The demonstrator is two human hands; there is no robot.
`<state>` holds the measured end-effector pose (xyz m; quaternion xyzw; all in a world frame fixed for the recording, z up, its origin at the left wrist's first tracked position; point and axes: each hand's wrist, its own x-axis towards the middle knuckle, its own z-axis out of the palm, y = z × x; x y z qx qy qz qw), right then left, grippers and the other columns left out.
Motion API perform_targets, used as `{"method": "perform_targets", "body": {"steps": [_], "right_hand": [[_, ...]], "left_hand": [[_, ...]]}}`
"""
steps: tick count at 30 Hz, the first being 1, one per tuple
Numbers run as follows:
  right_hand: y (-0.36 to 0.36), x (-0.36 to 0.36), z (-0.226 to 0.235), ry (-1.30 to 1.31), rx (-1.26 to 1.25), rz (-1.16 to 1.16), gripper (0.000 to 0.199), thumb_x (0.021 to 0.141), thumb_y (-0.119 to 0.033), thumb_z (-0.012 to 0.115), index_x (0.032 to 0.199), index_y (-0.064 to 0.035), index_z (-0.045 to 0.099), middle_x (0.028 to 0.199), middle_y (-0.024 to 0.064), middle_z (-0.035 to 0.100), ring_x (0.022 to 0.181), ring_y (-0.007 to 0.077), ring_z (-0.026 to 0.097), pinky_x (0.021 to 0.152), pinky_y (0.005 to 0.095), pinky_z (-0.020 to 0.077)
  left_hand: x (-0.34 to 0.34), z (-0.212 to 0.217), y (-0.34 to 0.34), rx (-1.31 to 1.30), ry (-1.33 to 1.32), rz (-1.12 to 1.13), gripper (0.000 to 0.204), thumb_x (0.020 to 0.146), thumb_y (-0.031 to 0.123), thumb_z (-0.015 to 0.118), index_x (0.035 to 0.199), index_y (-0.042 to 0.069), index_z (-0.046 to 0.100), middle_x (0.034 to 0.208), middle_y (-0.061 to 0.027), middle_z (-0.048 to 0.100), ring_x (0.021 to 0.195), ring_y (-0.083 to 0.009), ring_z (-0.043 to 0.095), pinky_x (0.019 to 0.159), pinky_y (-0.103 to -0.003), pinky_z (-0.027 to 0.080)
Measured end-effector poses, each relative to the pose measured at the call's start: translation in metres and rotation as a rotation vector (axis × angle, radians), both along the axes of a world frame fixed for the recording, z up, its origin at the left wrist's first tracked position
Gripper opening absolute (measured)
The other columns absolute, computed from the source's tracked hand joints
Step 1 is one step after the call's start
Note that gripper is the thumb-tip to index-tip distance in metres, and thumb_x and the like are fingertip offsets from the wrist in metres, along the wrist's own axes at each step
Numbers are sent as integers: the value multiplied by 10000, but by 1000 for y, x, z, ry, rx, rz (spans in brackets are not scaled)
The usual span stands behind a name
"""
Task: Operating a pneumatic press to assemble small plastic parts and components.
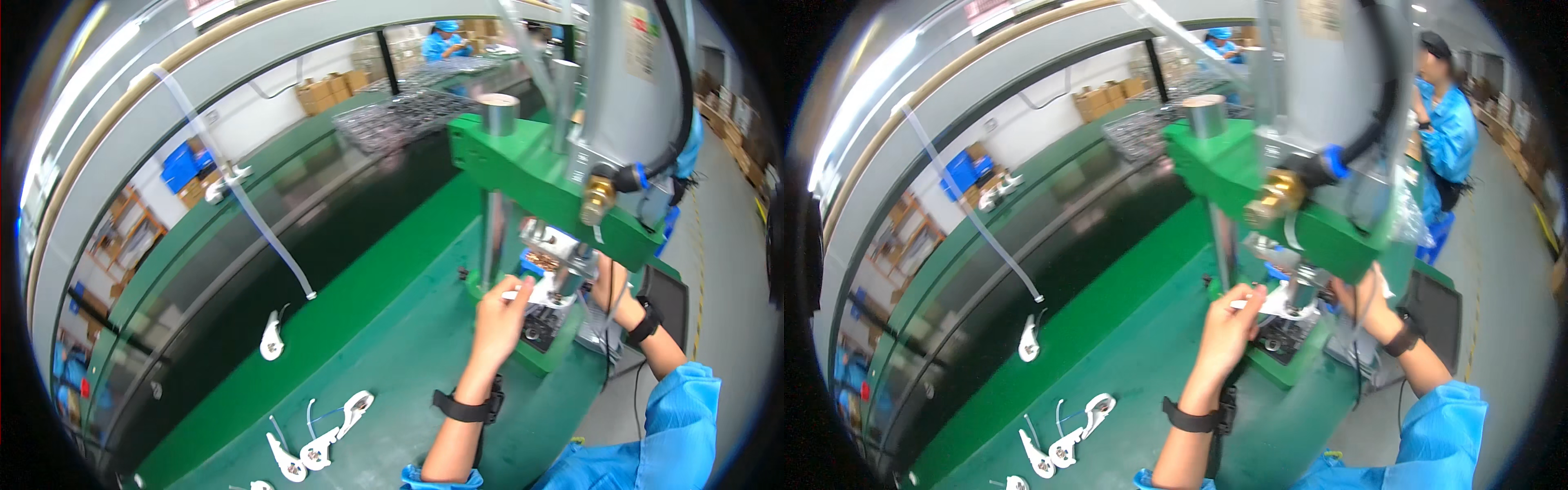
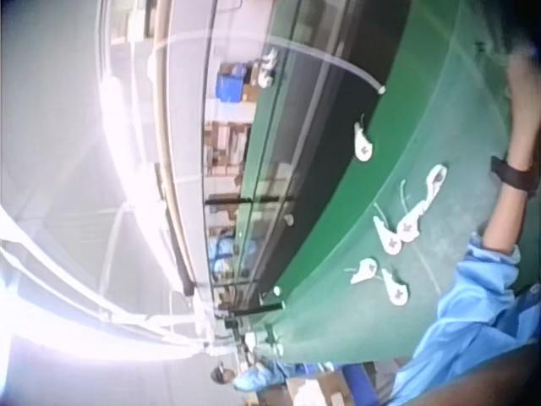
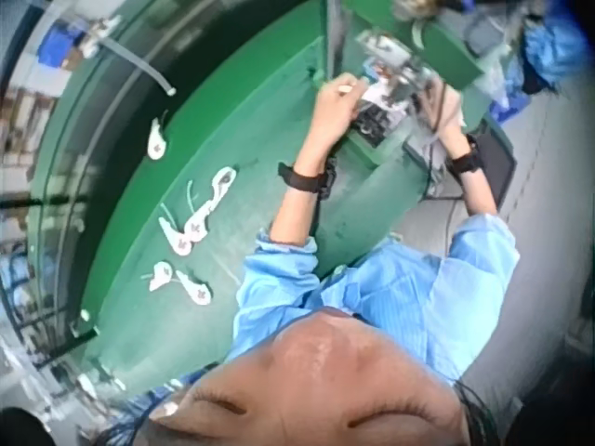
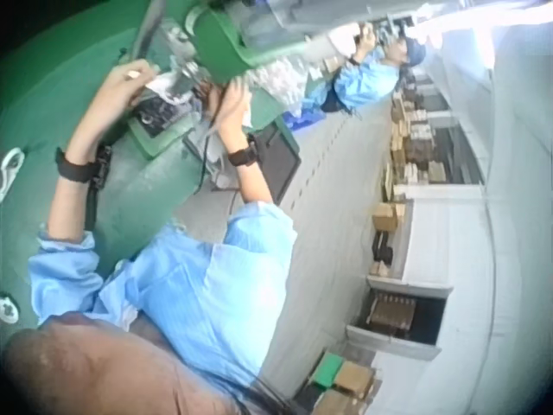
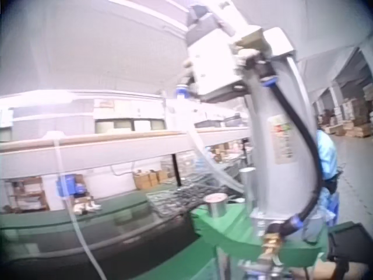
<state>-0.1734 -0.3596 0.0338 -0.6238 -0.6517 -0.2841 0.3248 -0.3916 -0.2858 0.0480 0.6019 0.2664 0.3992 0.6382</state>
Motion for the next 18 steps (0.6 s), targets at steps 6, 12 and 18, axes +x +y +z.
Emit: {"method": "perform_targets", "body": {"steps": [6,12,18], "right_hand": [[34,34,-16,187,-293,347,128,718,-20,556,845,-21,575,700,122,575,635,249,568,579,334,457],[42,28,-19,137,-336,370,177,744,-30,575,914,3,538,732,122,562,686,234,573,628,342,468],[49,24,-21,113,-400,344,243,770,-41,595,983,27,500,763,122,549,737,219,579,677,349,479]], "left_hand": [[-4,2,-2,-82,-49,-141,291,894,292,471,688,89,438,550,46,398,466,-38,361,426,-194,283],[-9,5,-1,-128,-10,-211,288,903,309,444,716,91,435,579,38,411,475,-47,360,436,-193,295],[8,-3,-2,-39,-142,-37,277,895,298,464,720,84,450,552,56,377,476,-34,333,430,-202,252]]}}
